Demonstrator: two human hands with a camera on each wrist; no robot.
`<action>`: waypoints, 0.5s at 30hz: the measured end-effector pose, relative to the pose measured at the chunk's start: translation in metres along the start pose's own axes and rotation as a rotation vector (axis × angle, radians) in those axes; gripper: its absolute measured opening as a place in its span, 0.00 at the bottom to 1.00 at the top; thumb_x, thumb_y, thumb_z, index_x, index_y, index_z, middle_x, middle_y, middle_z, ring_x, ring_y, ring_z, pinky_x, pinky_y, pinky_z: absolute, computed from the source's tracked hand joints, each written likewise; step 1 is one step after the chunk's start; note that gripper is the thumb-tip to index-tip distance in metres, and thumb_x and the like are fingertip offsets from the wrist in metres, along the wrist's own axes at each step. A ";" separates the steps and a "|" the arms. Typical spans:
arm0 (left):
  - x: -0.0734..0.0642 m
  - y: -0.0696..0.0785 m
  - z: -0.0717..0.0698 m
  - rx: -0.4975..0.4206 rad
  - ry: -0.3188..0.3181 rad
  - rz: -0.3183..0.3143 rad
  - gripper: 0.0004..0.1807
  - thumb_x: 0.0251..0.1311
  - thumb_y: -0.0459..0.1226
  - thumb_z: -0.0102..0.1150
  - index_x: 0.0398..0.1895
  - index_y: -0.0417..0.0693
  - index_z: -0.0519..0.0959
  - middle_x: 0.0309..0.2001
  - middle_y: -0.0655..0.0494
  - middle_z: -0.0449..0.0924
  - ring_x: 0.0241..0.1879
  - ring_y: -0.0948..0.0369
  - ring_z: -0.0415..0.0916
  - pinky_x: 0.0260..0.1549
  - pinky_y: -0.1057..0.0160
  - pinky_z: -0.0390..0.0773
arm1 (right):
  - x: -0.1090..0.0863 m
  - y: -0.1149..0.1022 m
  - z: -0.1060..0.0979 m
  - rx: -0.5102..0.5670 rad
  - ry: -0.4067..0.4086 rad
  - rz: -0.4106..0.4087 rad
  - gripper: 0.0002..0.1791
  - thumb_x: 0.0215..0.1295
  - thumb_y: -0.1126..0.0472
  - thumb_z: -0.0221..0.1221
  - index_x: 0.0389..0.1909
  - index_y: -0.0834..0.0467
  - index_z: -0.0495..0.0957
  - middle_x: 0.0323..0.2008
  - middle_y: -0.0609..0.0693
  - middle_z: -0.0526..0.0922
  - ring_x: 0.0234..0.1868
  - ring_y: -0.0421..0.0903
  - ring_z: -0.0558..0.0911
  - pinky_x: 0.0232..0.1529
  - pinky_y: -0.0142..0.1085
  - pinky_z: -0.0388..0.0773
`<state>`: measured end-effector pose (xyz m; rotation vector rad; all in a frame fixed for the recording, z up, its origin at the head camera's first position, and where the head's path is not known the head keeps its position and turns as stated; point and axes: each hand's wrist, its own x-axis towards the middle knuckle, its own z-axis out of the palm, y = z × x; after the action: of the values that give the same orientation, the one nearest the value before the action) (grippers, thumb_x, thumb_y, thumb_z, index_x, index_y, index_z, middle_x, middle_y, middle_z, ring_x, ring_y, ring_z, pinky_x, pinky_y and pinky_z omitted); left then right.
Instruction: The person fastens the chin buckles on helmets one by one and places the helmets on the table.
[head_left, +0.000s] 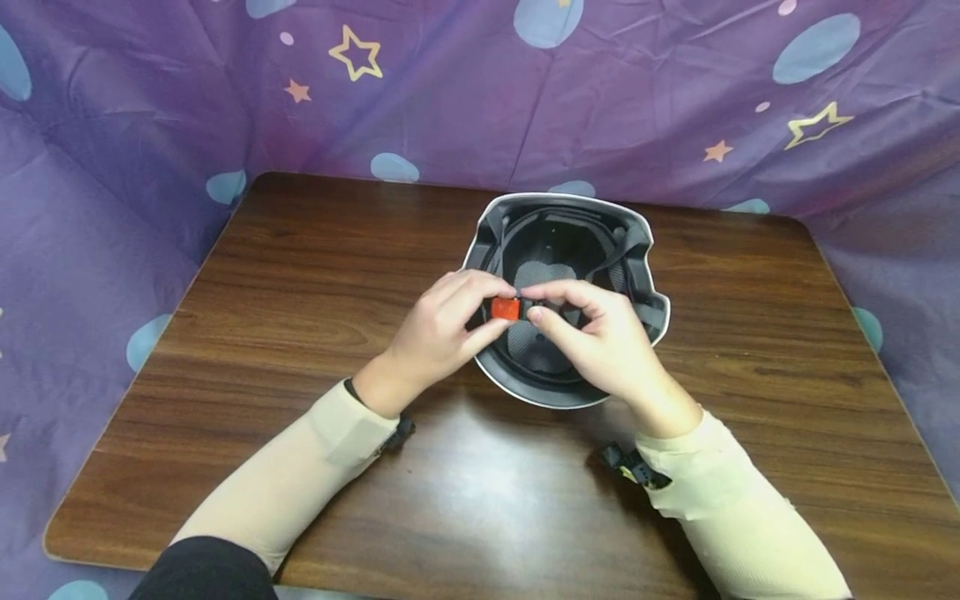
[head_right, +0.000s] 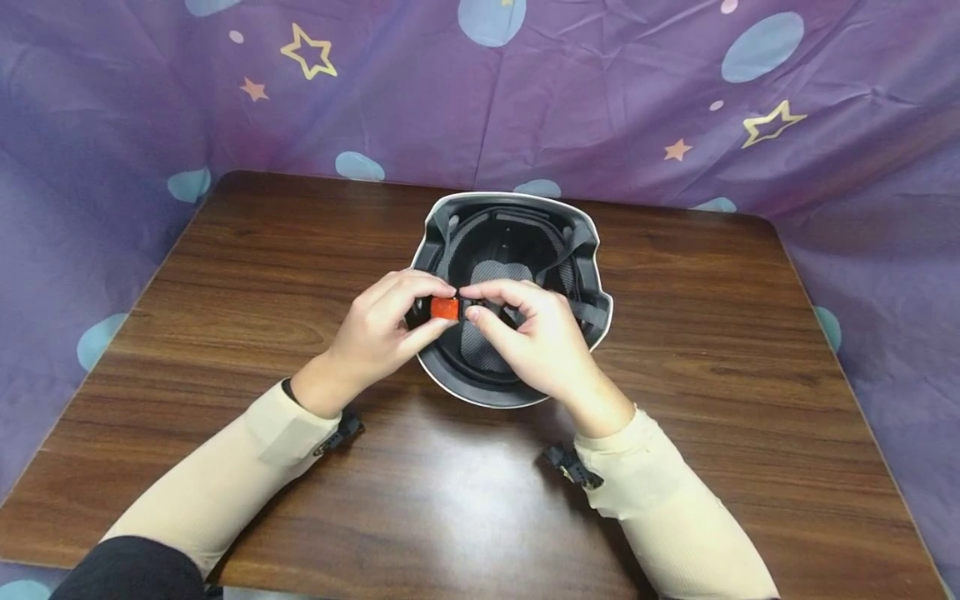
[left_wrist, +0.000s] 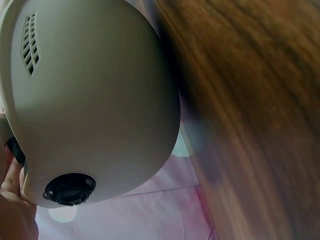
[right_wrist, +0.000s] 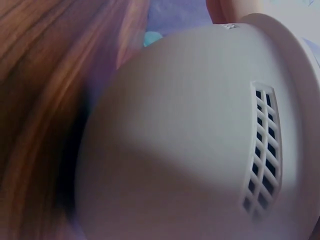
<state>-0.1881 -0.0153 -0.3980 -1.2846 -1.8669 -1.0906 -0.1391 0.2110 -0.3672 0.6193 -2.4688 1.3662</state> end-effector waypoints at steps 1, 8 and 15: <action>0.000 0.000 0.000 0.001 -0.008 -0.003 0.19 0.57 0.28 0.78 0.51 0.36 0.82 0.47 0.44 0.86 0.50 0.50 0.84 0.55 0.53 0.80 | 0.000 0.000 -0.001 -0.019 0.003 -0.016 0.13 0.69 0.66 0.71 0.53 0.56 0.90 0.44 0.43 0.91 0.47 0.40 0.85 0.49 0.31 0.78; -0.001 -0.005 0.001 0.028 -0.054 -0.017 0.17 0.59 0.28 0.77 0.50 0.37 0.83 0.48 0.45 0.87 0.52 0.49 0.83 0.58 0.53 0.78 | 0.006 -0.001 -0.021 -0.157 0.170 -0.168 0.12 0.66 0.67 0.72 0.49 0.58 0.91 0.45 0.49 0.91 0.49 0.46 0.84 0.55 0.32 0.75; -0.002 -0.007 0.000 0.027 -0.083 -0.023 0.17 0.61 0.31 0.76 0.53 0.40 0.86 0.51 0.48 0.89 0.59 0.49 0.82 0.66 0.54 0.74 | 0.012 0.006 -0.041 -0.300 0.407 -0.204 0.13 0.65 0.59 0.68 0.45 0.61 0.92 0.46 0.54 0.90 0.50 0.56 0.82 0.53 0.35 0.70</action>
<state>-0.1938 -0.0170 -0.4018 -1.3146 -1.9553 -1.0339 -0.1524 0.2460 -0.3449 0.4548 -2.1525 0.9136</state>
